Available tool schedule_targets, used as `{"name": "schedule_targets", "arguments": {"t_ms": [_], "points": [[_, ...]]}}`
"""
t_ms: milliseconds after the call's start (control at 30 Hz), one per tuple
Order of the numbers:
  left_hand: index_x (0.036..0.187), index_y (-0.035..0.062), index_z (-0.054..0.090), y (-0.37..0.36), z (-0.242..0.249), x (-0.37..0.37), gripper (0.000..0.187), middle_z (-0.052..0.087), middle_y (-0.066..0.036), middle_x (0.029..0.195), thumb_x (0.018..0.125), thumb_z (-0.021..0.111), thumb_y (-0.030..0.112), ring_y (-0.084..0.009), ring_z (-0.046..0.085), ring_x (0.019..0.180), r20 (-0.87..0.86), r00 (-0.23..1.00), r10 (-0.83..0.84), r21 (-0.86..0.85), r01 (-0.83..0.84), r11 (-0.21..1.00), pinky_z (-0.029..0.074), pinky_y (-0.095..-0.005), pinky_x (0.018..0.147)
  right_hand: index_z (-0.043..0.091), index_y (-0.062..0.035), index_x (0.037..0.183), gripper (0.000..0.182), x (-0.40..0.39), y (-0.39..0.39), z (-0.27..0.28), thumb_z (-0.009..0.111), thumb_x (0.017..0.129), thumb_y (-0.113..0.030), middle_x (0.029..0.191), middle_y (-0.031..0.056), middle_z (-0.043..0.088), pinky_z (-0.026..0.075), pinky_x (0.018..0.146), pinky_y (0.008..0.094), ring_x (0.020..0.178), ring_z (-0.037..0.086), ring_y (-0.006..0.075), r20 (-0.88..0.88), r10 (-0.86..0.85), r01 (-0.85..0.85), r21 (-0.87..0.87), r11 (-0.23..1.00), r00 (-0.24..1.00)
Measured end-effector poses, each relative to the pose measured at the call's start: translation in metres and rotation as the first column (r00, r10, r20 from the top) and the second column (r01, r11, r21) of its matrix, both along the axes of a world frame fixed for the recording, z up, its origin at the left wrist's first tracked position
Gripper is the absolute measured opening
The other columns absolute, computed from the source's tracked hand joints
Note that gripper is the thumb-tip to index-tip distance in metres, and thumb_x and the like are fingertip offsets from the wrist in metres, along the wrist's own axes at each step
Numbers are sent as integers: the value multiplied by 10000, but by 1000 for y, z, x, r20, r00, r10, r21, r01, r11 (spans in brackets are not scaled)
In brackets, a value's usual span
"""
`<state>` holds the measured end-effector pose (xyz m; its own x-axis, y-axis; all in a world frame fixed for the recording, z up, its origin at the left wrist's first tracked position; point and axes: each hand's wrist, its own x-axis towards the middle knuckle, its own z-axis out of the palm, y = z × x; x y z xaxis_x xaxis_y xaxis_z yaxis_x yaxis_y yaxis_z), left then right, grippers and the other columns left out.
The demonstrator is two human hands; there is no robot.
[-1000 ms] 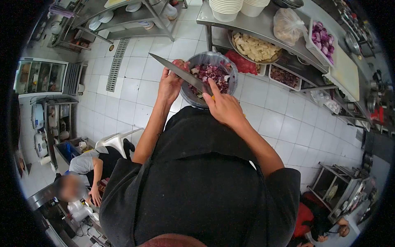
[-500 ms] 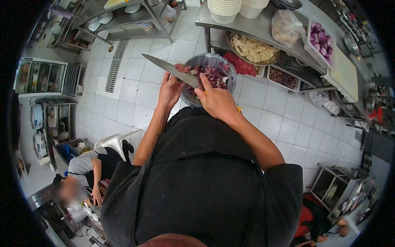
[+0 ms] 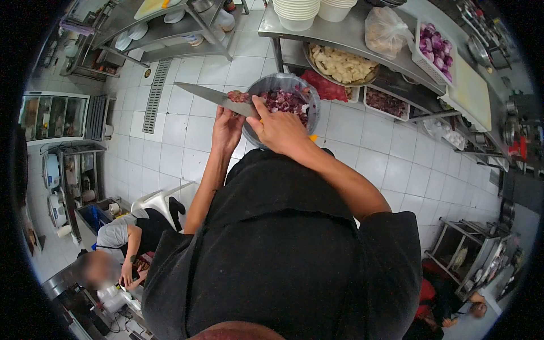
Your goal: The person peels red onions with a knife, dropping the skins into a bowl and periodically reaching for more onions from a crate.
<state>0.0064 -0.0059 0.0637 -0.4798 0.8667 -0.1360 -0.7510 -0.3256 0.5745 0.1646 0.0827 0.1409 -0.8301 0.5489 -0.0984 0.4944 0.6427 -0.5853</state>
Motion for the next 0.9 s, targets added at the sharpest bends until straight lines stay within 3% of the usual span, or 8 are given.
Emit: {"name": "schedule_targets", "arguments": {"t_ms": [433, 633, 667, 733, 767, 800, 833, 900], "points": [[1225, 95, 456, 5, -8, -12, 331, 542, -160, 1294, 931, 608, 80, -315, 504, 1251, 15, 1000, 15, 15, -15, 1000, 419, -453, 1058, 380, -39, 1430, 608, -19, 0, -3, 411, 977, -444, 707, 246, 652, 504, 652, 549, 664, 647, 434, -14, -10, 10, 17, 1000, 1000], [1378, 60, 363, 3, -16, -4, 458, 510, -169, 1348, 955, 536, 93, -284, 532, 1201, -99, 995, 27, 28, -25, 999, 429, -415, 1043, 381, -38, 1431, 596, -28, -4, 2, 421, 983, -429, 691, 249, 636, 484, 641, 550, 661, 625, 448, -27, -36, 36, -15, 999, 999], [1359, 72, 369, 0, -15, -5, 450, 532, -147, 1319, 947, 551, 89, -272, 565, 1150, -128, 991, -32, 10, 33, 999, 455, -415, 1014, 367, -42, 1441, 598, -29, -3, 1, 401, 987, -430, 716, 266, 640, 489, 646, 549, 672, 626, 457, -79, -22, 23, 9, 1000, 997], [1283, 99, 407, -1, -31, 1, 381, 539, -126, 1310, 941, 576, 89, -255, 554, 1171, -89, 995, -53, -109, 43, 993, 462, -395, 994, 322, -47, 1465, 612, -35, 5, 3, 388, 987, -422, 820, 292, 655, 493, 710, 558, 733, 630, 477, 18, -55, 56, -32, 998, 998], [1245, 113, 426, -1, -39, 3, 348, 543, -115, 1305, 938, 589, 89, -247, 548, 1182, -66, 996, -62, -165, 51, 985, 465, -386, 984, 334, -46, 1459, 610, -34, 11, -6, 387, 987, -428, 834, 295, 653, 489, 729, 560, 756, 629, 484, -67, -41, 42, 4, 999, 997], [1212, 132, 449, 0, -13, 13, 307, 551, -98, 1283, 941, 579, 63, -239, 548, 1159, -8, 999, -42, -81, 42, 996, 455, -381, 985, 361, -43, 1443, 604, -32, 10, 4, 391, 985, -435, 814, 299, 646, 488, 728, 553, 756, 627, 487, -58, -40, 38, -47, 998, 998], [1202, 150, 472, -3, -18, 11, 293, 567, -85, 1240, 946, 561, 38, -232, 554, 1129, 14, 998, -54, -52, 55, 997, 442, -385, 989, 383, -40, 1430, 600, -32, 9, -1, 390, 983, -441, 797, 301, 641, 486, 725, 546, 761, 626, 485, -129, -63, 54, -72, 996, 990], [1204, 146, 489, -4, -12, 6, 295, 594, -76, 1183, 941, 574, 43, -212, 559, 1120, 11, 996, -91, -42, 92, 995, 441, -371, 980, 390, -35, 1422, 597, -31, 10, 9, 387, 981, -437, 784, 302, 640, 483, 733, 543, 768, 628, 482, -82, -73, 62, -122, 991, 994]]}}
